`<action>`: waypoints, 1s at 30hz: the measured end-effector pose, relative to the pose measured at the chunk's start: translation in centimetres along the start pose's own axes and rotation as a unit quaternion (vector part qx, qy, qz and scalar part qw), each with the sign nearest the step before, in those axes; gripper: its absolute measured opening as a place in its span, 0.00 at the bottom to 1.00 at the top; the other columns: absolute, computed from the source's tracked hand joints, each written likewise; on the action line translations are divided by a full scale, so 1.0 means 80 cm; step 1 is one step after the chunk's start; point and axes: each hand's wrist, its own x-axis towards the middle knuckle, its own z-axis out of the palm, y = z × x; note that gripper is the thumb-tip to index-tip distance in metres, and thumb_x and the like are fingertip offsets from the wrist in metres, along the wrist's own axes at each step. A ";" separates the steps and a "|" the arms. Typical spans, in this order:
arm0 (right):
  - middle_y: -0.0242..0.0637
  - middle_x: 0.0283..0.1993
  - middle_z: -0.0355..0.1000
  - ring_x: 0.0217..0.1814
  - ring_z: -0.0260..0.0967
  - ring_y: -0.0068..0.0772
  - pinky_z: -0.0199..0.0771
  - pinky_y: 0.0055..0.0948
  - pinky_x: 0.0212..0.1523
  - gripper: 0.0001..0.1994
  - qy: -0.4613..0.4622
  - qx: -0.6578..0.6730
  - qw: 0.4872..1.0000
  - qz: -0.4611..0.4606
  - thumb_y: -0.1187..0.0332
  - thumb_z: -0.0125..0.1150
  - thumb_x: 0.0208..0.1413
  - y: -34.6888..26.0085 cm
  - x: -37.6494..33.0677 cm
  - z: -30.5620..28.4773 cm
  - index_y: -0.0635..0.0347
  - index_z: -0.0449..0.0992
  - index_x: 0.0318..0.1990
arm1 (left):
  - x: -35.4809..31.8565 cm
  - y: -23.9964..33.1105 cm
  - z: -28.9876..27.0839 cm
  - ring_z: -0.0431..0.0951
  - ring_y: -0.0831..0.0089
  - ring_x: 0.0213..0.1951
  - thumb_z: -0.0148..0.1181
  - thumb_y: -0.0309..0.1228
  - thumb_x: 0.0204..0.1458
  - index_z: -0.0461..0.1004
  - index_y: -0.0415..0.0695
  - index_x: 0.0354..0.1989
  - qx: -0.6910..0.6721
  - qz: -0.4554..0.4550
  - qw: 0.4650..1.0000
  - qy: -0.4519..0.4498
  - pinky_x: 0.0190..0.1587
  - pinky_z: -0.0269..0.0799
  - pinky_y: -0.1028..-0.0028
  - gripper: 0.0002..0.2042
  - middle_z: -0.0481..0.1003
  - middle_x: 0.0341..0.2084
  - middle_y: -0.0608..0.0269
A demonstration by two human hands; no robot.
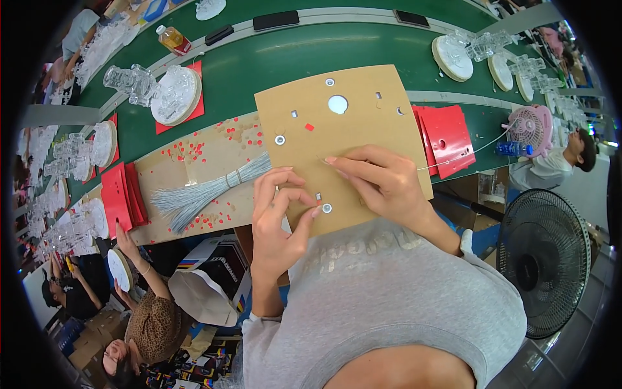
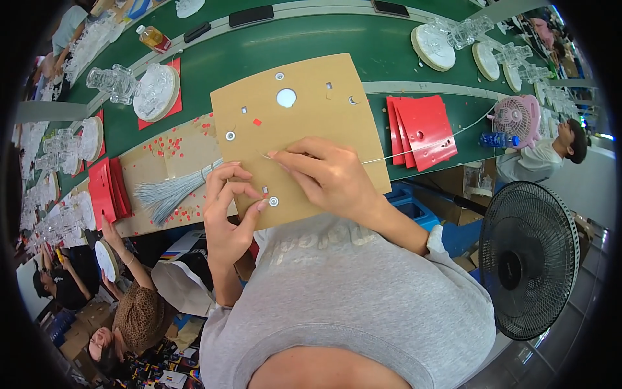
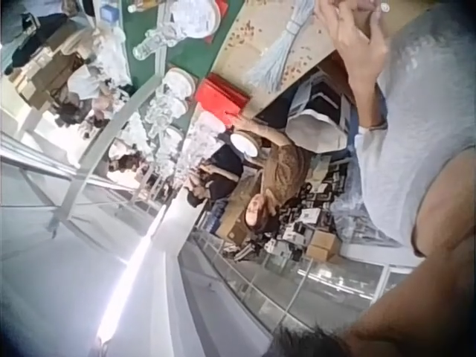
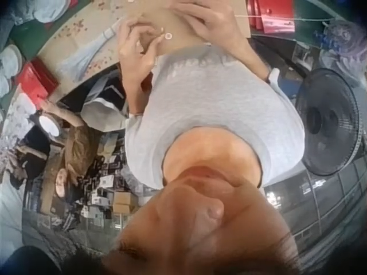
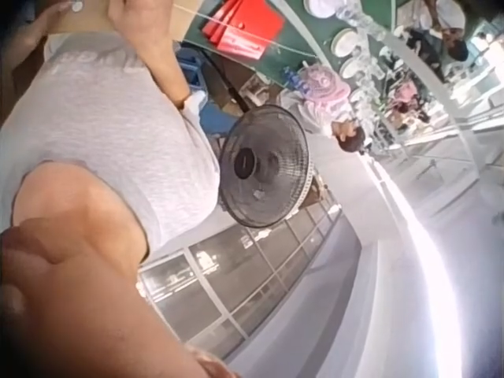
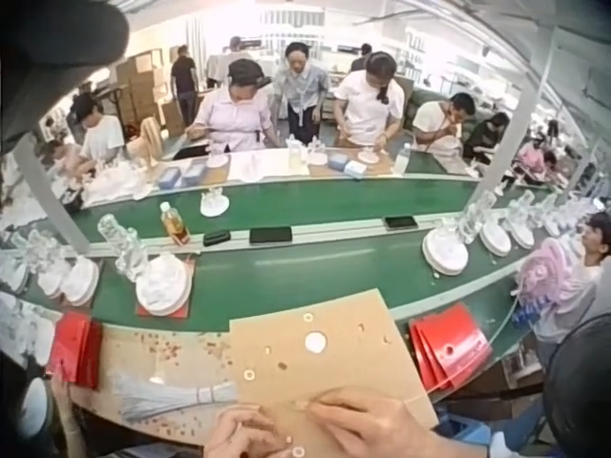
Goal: Threading wires through a template and fixture base to assemble a lighting component on a factory line.
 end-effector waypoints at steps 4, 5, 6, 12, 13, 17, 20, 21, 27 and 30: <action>0.39 0.37 0.80 0.35 0.79 0.36 0.79 0.30 0.34 0.17 -0.008 0.020 1.000 0.022 0.83 0.66 0.48 -0.002 0.001 -0.008 0.58 0.86 0.46 | 0.004 -0.001 -0.014 0.72 0.52 0.57 0.73 0.19 0.37 0.76 0.40 0.33 -0.018 0.033 0.998 -0.047 0.59 0.67 0.57 0.14 0.75 0.46 0.57; 0.39 0.37 0.80 0.35 0.79 0.36 0.79 0.30 0.34 0.17 -0.008 0.019 1.000 0.024 0.83 0.66 0.48 -0.003 0.000 -0.009 0.58 0.86 0.46 | 0.004 0.000 -0.013 0.71 0.52 0.58 0.74 0.20 0.36 0.77 0.40 0.34 -0.029 0.008 0.999 -0.036 0.59 0.67 0.57 0.15 0.76 0.47 0.57; 0.39 0.37 0.79 0.35 0.79 0.35 0.79 0.30 0.34 0.17 -0.018 0.039 0.999 0.018 0.84 0.66 0.48 -0.004 0.000 -0.010 0.58 0.86 0.46 | 0.004 0.000 -0.013 0.71 0.52 0.59 0.74 0.20 0.36 0.78 0.40 0.35 -0.040 -0.018 0.999 -0.024 0.60 0.67 0.58 0.15 0.76 0.47 0.57; 0.39 0.36 0.79 0.34 0.78 0.34 0.78 0.29 0.34 0.15 -0.041 0.068 0.997 0.005 0.84 0.66 0.48 -0.009 -0.002 -0.012 0.60 0.86 0.44 | 0.011 -0.002 0.018 0.67 0.53 0.63 0.69 0.24 0.44 0.72 0.40 0.59 0.031 -0.014 0.995 0.092 0.64 0.65 0.58 0.29 0.65 0.64 0.48; 0.40 0.36 0.79 0.34 0.78 0.34 0.78 0.29 0.34 0.15 -0.041 0.069 0.997 0.000 0.84 0.66 0.48 -0.008 -0.002 -0.014 0.60 0.86 0.44 | 0.008 -0.004 0.021 0.67 0.53 0.63 0.69 0.24 0.44 0.72 0.40 0.59 0.032 -0.015 0.995 0.092 0.64 0.65 0.58 0.29 0.65 0.64 0.48; 0.40 0.36 0.79 0.34 0.78 0.34 0.77 0.28 0.34 0.15 -0.045 0.065 0.997 0.015 0.84 0.66 0.48 -0.008 -0.005 -0.020 0.61 0.86 0.44 | -0.012 -0.004 0.028 0.69 0.59 0.62 0.65 0.24 0.54 0.65 0.39 0.65 -0.272 -0.127 0.945 0.132 0.56 0.72 0.62 0.29 0.60 0.66 0.46; 0.40 0.35 0.80 0.34 0.78 0.34 0.77 0.27 0.34 0.14 -0.042 0.057 0.997 0.034 0.84 0.66 0.49 -0.004 -0.005 -0.019 0.61 0.86 0.44 | -0.029 -0.013 0.033 0.74 0.71 0.49 0.62 0.25 0.58 0.68 0.37 0.55 -0.251 -0.193 0.935 0.160 0.47 0.73 0.71 0.18 0.71 0.50 0.53; 0.40 0.35 0.80 0.34 0.78 0.34 0.77 0.27 0.34 0.14 -0.036 0.058 0.997 0.037 0.84 0.66 0.49 -0.003 -0.004 -0.019 0.62 0.86 0.44 | -0.036 -0.015 0.034 0.77 0.78 0.38 0.61 0.26 0.60 0.72 0.36 0.47 -0.204 -0.213 0.942 0.158 0.40 0.72 0.77 0.10 0.77 0.38 0.58; 0.40 0.35 0.79 0.34 0.78 0.34 0.77 0.27 0.34 0.15 -0.033 0.048 0.998 0.029 0.84 0.67 0.49 -0.007 -0.001 -0.017 0.62 0.86 0.44 | -0.044 -0.001 0.026 0.55 0.90 0.19 0.62 0.25 0.59 0.69 0.37 0.22 -0.203 -0.204 0.945 0.156 0.21 0.44 0.80 0.14 0.61 0.13 0.77; 0.40 0.34 0.79 0.33 0.78 0.34 0.77 0.28 0.34 0.15 -0.034 0.050 0.998 0.022 0.84 0.67 0.49 -0.005 0.001 -0.016 0.62 0.86 0.45 | -0.055 -0.004 0.030 0.53 0.90 0.19 0.63 0.24 0.58 0.70 0.38 0.24 -0.207 -0.175 0.949 0.162 0.21 0.43 0.79 0.11 0.62 0.14 0.78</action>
